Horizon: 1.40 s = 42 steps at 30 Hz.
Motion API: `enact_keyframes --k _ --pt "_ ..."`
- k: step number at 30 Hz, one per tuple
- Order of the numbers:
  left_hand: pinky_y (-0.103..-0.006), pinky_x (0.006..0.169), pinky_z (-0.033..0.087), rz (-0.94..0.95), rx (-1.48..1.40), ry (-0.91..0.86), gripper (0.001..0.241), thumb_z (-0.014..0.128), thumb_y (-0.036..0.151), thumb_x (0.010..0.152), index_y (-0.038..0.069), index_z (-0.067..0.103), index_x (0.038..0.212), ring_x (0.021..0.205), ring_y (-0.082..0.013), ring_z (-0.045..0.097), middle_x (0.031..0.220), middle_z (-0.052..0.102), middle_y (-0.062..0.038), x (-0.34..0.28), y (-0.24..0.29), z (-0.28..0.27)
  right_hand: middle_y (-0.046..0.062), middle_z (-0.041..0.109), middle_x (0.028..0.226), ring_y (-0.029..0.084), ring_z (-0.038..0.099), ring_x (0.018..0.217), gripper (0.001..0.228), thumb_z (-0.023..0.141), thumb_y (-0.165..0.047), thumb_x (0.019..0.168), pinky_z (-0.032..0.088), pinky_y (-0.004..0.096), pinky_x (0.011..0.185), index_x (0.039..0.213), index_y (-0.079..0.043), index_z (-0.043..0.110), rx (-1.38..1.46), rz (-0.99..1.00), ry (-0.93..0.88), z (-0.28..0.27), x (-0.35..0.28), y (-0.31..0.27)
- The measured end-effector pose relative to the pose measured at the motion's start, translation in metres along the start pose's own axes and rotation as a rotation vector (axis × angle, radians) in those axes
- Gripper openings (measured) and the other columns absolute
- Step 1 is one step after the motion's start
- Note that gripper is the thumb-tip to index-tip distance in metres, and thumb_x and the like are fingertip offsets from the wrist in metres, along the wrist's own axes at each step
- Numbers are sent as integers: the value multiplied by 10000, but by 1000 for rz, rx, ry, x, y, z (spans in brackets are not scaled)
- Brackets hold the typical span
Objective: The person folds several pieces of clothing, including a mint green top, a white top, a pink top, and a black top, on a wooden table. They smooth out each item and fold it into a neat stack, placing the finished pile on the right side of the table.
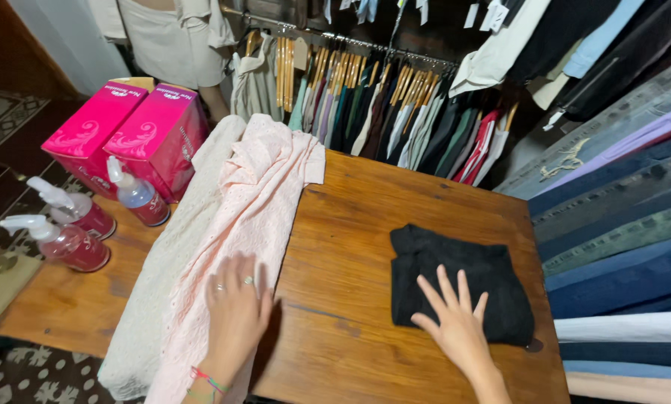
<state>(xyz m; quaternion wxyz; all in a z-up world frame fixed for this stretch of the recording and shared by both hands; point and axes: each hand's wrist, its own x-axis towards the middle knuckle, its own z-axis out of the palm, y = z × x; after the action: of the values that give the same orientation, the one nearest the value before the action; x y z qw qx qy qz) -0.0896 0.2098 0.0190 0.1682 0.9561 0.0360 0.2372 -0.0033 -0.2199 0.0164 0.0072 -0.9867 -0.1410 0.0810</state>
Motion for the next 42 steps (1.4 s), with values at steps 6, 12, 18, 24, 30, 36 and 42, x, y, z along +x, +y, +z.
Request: enact_keyframes --k 6,12,18,24,30,36,42 --pt "-541 890 509 -82 437 -129 803 827 837 687 189 674 1135 1154 -348 619 1285 636 -61 -6 -31 25 -41 24 1905 399 -72 1744 807 501 -699 1011 68 820 1264 1747 -488 243 62 32 34 -49 90 48" --pt "-537 856 510 -37 350 -252 410 751 447 876 210 706 1208 1057 -350 670 1098 664 -50 11 -35 43 91 126 1890 442 60 1728 810 553 -585 1022 64 832 1275 1765 -411 278 15 16 306 -40 102 49" --pt "-502 752 431 -54 -222 -230 152 578 338 1100 193 595 1056 771 -351 653 817 627 -79 56 -16 2 142 521 1686 314 475 1582 590 617 -358 1056 310 513 1330 1572 -79 549 936 -479 302 13 59 -89" --pt "-320 821 534 -54 -1413 -381 230 568 337 1158 115 511 1170 866 -143 621 931 624 -39 50 79 -25 162 431 1364 243 433 1180 1038 456 -820 935 375 419 1013 1581 -17 333 2000 -622 -594 39 58 -136" --pt "-250 719 549 363 -1077 -688 192 636 317 1143 156 729 1095 782 -90 687 928 773 31 47 132 -87 197 652 1045 343 642 948 389 518 -412 984 559 542 836 1124 -78 658 1664 265 -333 23 24 -27" --pt "-393 1120 434 789 -926 -894 1089 699 659 806 60 389 1662 1355 -316 564 1505 584 -185 82 183 -44 -52 942 1102 106 834 1040 265 889 -326 840 603 296 928 1064 -187 914 892 -360 -95 -93 -77 -61" --pt "-516 649 471 1107 -545 -1060 556 560 636 981 88 651 946 725 -431 691 796 736 -196 68 178 24 -74 809 1310 143 783 1208 545 862 -426 914 544 303 1018 1429 -321 719 378 -210 177 -94 -145 7"
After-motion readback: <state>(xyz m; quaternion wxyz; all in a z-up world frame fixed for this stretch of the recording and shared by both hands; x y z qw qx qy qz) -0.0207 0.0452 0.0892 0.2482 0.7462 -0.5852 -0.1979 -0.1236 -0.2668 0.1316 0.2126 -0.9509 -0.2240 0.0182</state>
